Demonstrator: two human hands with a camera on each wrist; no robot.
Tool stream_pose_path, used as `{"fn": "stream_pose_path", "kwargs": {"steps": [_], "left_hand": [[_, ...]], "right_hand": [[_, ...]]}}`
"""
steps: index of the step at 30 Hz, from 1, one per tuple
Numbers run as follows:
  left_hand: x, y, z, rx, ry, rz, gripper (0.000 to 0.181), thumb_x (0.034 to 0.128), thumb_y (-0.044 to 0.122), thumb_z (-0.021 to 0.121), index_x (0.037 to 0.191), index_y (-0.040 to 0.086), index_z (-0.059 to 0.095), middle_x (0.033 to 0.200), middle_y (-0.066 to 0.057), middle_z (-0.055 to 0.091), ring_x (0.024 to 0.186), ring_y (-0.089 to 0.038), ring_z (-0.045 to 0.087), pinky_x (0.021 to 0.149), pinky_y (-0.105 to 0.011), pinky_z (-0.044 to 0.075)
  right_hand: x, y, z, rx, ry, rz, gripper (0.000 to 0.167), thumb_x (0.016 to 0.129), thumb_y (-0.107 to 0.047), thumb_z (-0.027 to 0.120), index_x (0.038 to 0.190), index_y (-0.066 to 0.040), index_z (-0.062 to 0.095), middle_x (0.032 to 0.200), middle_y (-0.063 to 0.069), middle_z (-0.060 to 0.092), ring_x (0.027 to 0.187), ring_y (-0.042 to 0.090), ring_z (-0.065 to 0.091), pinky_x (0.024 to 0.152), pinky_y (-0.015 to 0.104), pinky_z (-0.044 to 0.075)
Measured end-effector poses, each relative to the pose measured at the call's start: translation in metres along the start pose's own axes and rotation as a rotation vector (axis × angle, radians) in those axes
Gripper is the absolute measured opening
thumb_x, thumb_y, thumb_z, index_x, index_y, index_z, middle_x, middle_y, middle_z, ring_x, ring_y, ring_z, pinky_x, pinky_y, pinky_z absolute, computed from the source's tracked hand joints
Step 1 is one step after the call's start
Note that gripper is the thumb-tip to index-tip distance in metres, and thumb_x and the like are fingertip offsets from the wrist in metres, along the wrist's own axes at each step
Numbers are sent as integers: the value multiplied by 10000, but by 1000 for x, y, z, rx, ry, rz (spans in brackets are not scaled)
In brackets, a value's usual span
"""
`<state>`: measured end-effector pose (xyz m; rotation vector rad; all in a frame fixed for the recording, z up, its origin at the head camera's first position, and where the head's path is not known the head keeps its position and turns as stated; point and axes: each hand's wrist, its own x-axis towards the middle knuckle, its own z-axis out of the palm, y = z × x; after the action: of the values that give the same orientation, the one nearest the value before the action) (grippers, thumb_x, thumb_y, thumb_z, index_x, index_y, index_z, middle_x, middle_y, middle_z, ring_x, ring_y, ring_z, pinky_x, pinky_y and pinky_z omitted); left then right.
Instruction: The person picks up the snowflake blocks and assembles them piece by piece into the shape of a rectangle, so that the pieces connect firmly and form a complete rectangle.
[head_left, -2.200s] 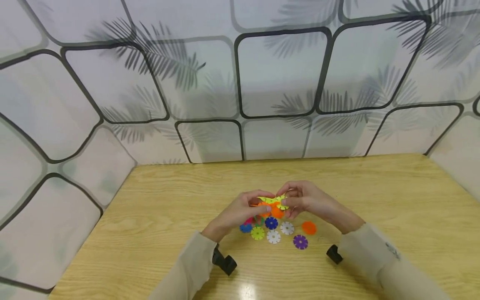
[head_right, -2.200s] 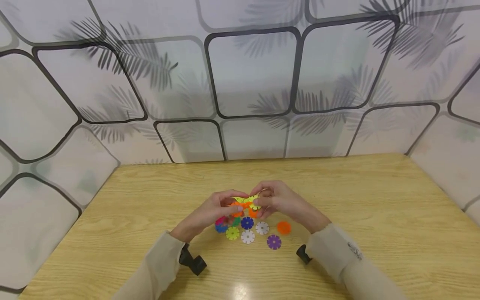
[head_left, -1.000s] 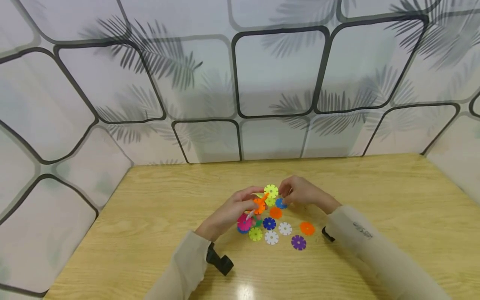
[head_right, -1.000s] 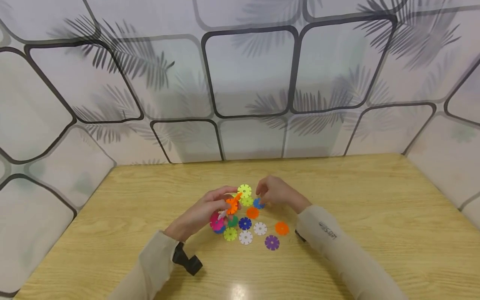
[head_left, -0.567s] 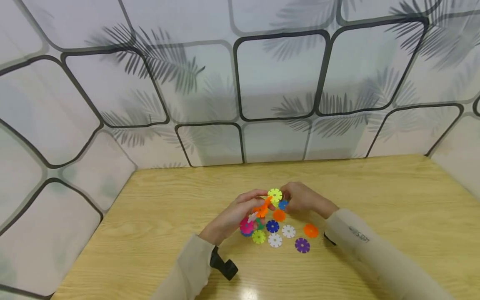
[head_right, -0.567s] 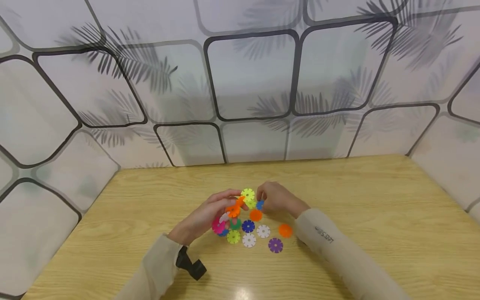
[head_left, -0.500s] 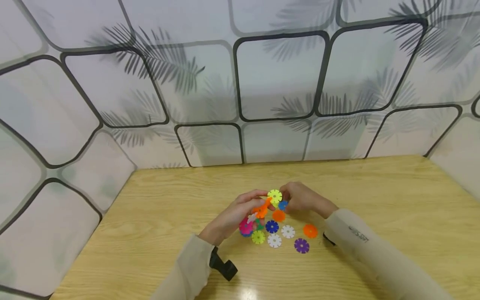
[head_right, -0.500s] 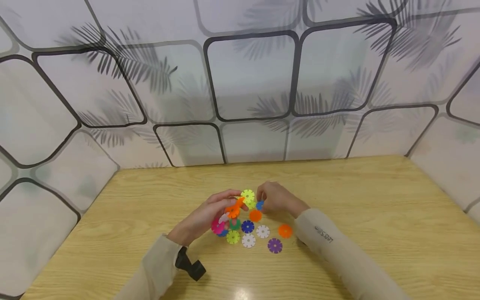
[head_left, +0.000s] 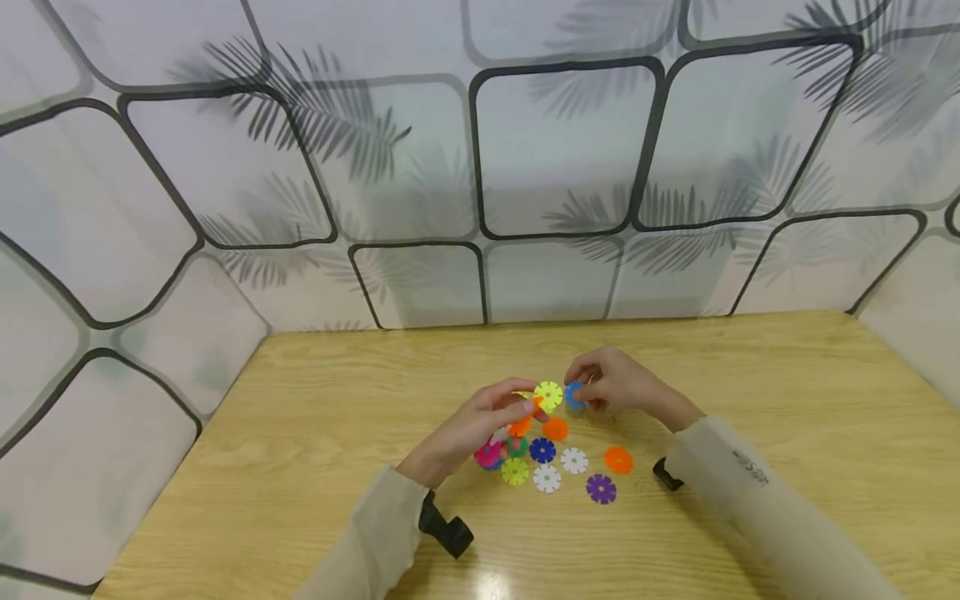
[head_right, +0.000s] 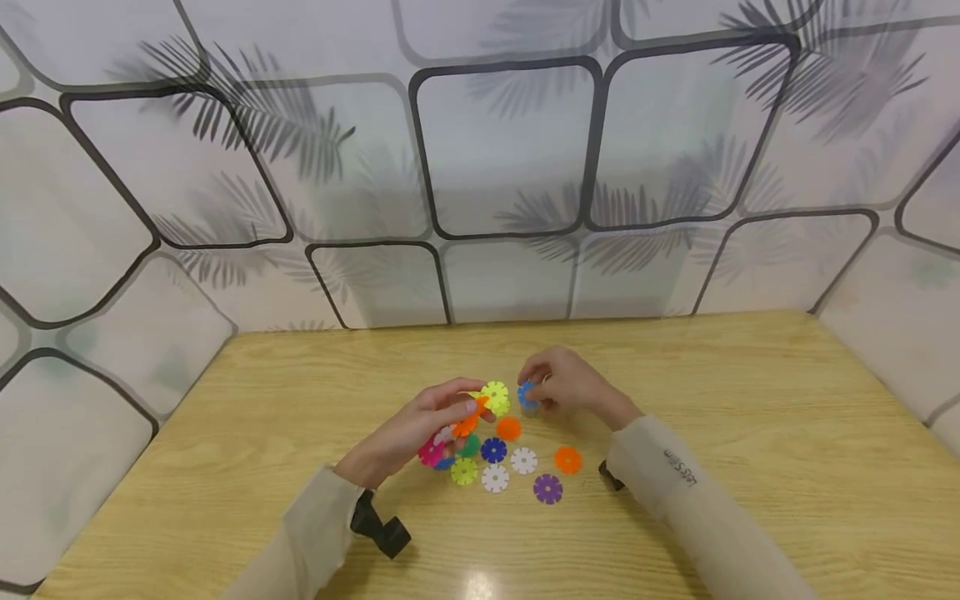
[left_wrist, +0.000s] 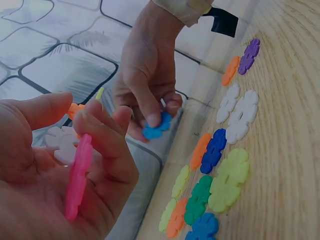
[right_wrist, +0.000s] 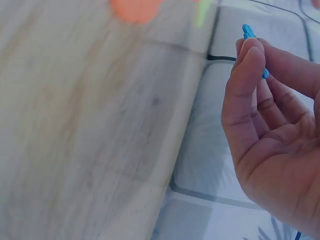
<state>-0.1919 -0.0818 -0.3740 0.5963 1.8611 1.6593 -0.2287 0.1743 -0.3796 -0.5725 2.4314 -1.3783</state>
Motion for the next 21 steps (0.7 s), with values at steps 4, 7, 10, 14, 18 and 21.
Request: {"fn": "stream_pose_path", "kwargs": {"steps": [4,7,10,14,18,21], "left_hand": [[0,1,1,-7,-9,-31,375,1097,208,462,1436,52,494,1250,-258,615,628,-135,490,591,-229,440],[0,2,1,8,5,-45,384,1094,216,473,1442,52,490,1213,-227,640,628,-142,474,599,-238,428],[0,2,0,14,19,-49,392,1095,209,474,1449,42,483,1184,-197,655,623,-145,466,600,-244,422],[-1,1,0,16,23,-50,384,1098,200,463,1447,40,484,1171,-189,657,617,-141,460,600,-241,416],[0,0,0,24,25,-57,373,1099,204,461,1436,48,496,1174,-196,657,627,-142,461,608,-239,417],[0,0,0,34,28,-59,367,1097,211,468,1425,52,508,1177,-199,657,633,-142,462,609,-236,419]], "right_hand": [[-5,-3,-2,91,37,-3,113,924,57,657,1023,106,634,785,81,666,610,203,626,580,346,574],[-8,-5,-3,127,66,-21,114,932,56,661,1019,114,617,790,86,671,614,228,633,563,331,569],[-10,-7,-3,135,86,-39,106,934,61,663,1013,113,615,794,92,678,605,230,632,552,310,560],[-11,-7,-3,157,88,-57,88,943,71,651,1003,119,608,812,111,696,604,208,641,576,321,576],[-14,-7,-3,198,71,-74,90,945,83,641,999,134,591,839,149,711,617,193,663,617,360,596],[-15,-8,-2,222,59,-91,103,941,89,642,1000,146,579,848,163,712,627,187,671,631,373,601]]}}
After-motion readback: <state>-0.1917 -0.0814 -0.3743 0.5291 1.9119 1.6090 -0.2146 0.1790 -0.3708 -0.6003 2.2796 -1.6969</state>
